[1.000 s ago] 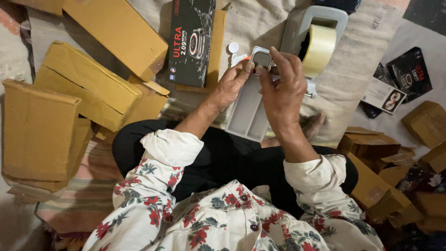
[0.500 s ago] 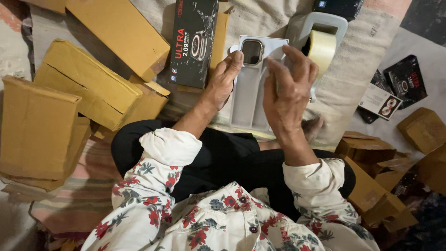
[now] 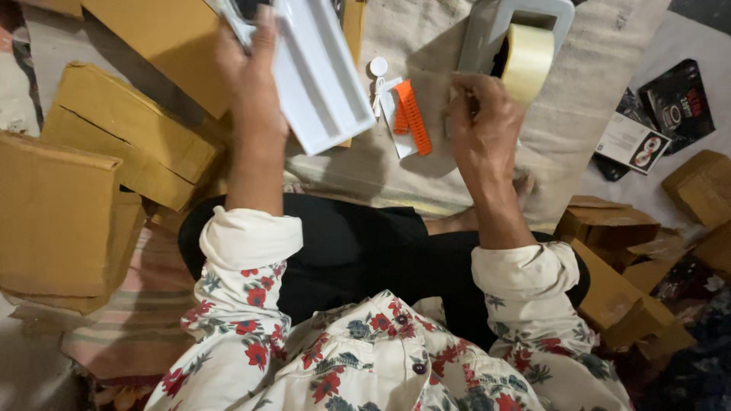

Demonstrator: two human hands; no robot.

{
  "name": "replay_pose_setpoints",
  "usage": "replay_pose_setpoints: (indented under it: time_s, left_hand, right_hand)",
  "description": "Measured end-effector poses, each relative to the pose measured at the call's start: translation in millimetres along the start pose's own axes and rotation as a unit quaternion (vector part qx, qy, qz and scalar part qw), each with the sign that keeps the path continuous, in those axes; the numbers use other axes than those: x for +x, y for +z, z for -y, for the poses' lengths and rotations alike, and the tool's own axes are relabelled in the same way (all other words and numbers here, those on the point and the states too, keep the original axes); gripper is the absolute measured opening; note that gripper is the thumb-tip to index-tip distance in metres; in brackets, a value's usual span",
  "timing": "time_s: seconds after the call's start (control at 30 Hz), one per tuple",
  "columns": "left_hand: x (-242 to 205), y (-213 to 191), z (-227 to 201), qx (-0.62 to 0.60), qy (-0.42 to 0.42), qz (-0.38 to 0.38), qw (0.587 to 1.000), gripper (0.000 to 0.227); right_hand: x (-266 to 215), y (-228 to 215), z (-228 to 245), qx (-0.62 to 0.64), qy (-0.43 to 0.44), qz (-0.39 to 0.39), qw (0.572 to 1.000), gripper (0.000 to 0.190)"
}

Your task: The person sits on the floor and packs smartwatches into small cardboard boxes. They open the product boxes, remove the smartwatch and accessories, place them into shipping boxes, and seal the boxes with tape.

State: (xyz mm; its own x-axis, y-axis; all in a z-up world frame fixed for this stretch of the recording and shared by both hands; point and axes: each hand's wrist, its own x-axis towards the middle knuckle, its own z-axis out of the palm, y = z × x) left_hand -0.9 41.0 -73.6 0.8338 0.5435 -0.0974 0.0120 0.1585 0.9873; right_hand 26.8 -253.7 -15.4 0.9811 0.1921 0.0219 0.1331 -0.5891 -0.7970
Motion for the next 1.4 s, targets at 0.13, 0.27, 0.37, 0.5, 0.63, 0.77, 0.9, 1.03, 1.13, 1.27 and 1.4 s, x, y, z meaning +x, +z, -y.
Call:
replay_pose_setpoints:
  time_s: [0.13, 0.27, 0.37, 0.5, 0.63, 0.77, 0.9, 1.03, 1.13, 1.27, 1.4]
  left_hand:
    - [1.8, -27.9, 0.0, -0.152, 0.013, -0.066, 0.986, 0.059]
    - [-1.5, -26.8, 7.3, -0.156, -0.050, -0.100, 0.981, 0.069]
    - [-4.0, -25.2, 11.3, -0.143, 0.014, -0.043, 0.989, 0.064]
    - [-2.2, -22.8, 11.5, -0.185, -0.020, -0.112, 0.976, 0.062]
    - [-4.8, -18.7, 4.7, -0.222, -0.002, -0.061, 0.973, 0.048]
    - [-6.5, -14.2, -1.2, -0.187, -0.021, -0.076, 0.979, 0.042]
    - [-6.6, -9.6, 2.3, -0.198, -0.022, -0.045, 0.979, 0.037]
    - [-5.2, -7.6, 6.9, -0.204, -0.031, -0.059, 0.977, 0.042]
    - [-5.2, -8.1, 9.5, -0.212, -0.045, -0.065, 0.974, 0.043]
    - [-5.1, -8.9, 10.5, -0.207, -0.064, -0.053, 0.975, 0.042]
    - [-3.0, -7.7, 10.9, -0.188, -0.016, -0.017, 0.982, 0.034]
  right_hand:
    - [2.3, 24.1, -21.7, -0.130, -0.031, 0.057, 0.989, 0.014]
    - [3.0, 55.0, -37.4, -0.232, -0.017, 0.070, 0.970, 0.018]
    - [0.8, 64.0, -36.4, -0.259, 0.017, 0.094, 0.961, 0.026]
    - [2.3, 62.9, -24.1, -0.225, -0.024, 0.097, 0.969, 0.038]
    - [1.9, 70.4, -9.0, -0.197, -0.084, 0.158, 0.964, 0.033]
    - [-5.1, 80.9, -6.5, -0.213, -0.180, 0.188, 0.942, 0.028]
    - [-12.0, 87.7, -16.5, -0.186, -0.200, 0.168, 0.947, 0.027]
    - [-9.9, 94.2, -29.0, -0.200, -0.165, 0.133, 0.957, 0.019]
    - [-9.1, 96.6, -39.1, -0.216, -0.097, 0.142, 0.961, 0.023]
    - [-1.9, 95.6, -39.5, -0.189, -0.025, 0.108, 0.976, 0.026]
    - [15.0, 70.5, -16.8, 0.037, 0.076, 0.075, 0.994, 0.023]
